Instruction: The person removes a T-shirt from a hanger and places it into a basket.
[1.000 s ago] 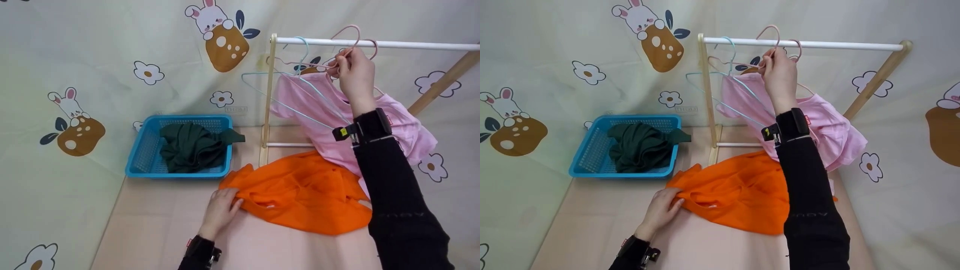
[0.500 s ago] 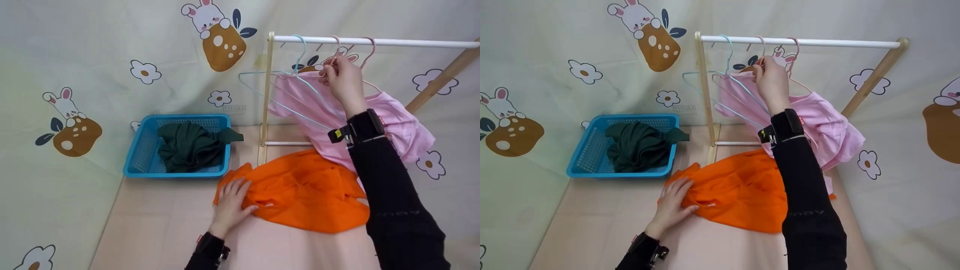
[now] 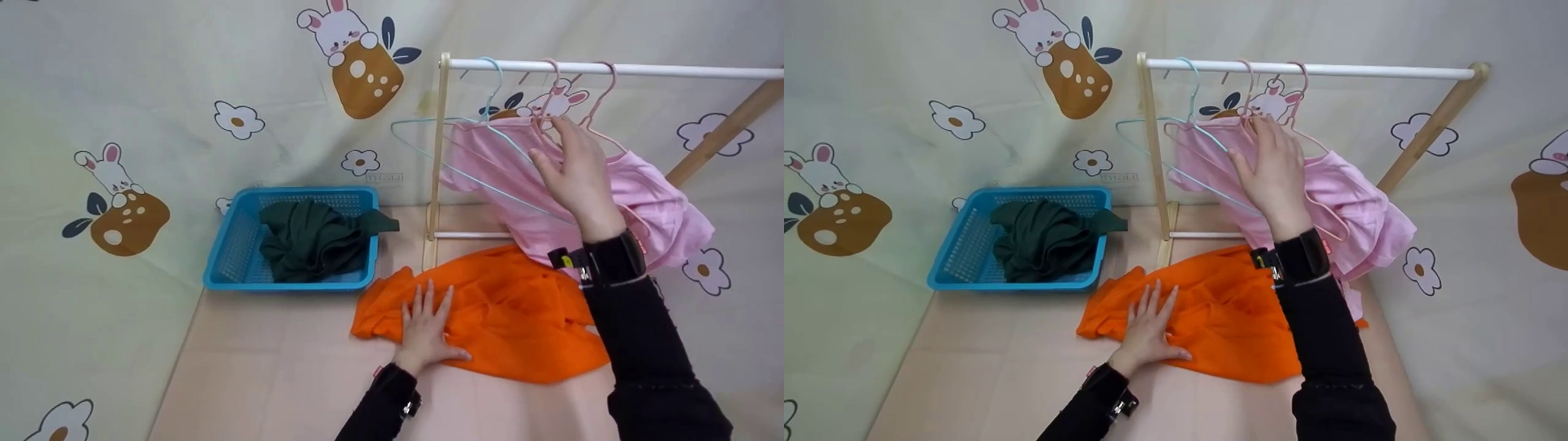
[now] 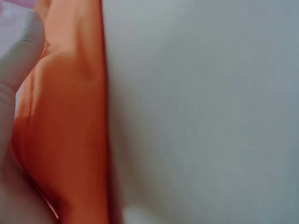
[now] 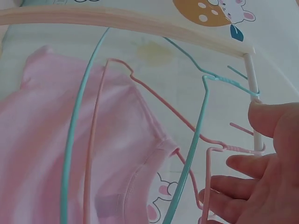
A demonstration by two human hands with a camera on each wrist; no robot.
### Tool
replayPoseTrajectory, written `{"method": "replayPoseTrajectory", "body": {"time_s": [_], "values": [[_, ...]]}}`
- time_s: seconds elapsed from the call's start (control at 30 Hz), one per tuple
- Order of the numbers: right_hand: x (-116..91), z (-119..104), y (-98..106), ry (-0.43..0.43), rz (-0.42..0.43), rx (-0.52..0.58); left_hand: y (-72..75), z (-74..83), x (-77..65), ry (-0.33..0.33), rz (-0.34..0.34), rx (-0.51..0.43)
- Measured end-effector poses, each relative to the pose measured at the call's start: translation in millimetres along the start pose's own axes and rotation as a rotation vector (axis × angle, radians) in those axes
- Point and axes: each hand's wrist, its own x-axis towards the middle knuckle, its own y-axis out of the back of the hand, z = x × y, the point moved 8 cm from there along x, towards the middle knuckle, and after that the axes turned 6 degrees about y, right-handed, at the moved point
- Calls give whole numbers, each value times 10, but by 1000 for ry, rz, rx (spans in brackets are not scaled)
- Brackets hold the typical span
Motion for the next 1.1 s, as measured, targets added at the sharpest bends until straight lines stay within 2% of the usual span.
{"method": "replayPoseTrajectory", "body": {"time_s": [0.13,0.23,0.33,0.43,0.7,0.8,0.9,0.97,1.1], "values": [[-227,7,58,14,42,-3,-113,-33,63,71,-52,18],[-399,24,83,27,76,1,-140,-31,78,76,-32,59],[-561,14,102,83,123,-29,-134,-13,68,68,3,98],[-705,-12,96,140,145,-83,-115,13,49,59,42,100],[-919,-25,-2,207,106,-191,-18,29,6,40,217,102],[-961,7,-42,215,93,-209,45,-11,-20,32,279,42],[-1004,55,-64,208,77,-221,163,-60,-40,29,301,-64],[-1037,84,-67,203,75,-232,281,-84,-46,14,306,-159],[-1106,122,-63,214,101,-261,591,-135,-54,-39,368,-355]]}}
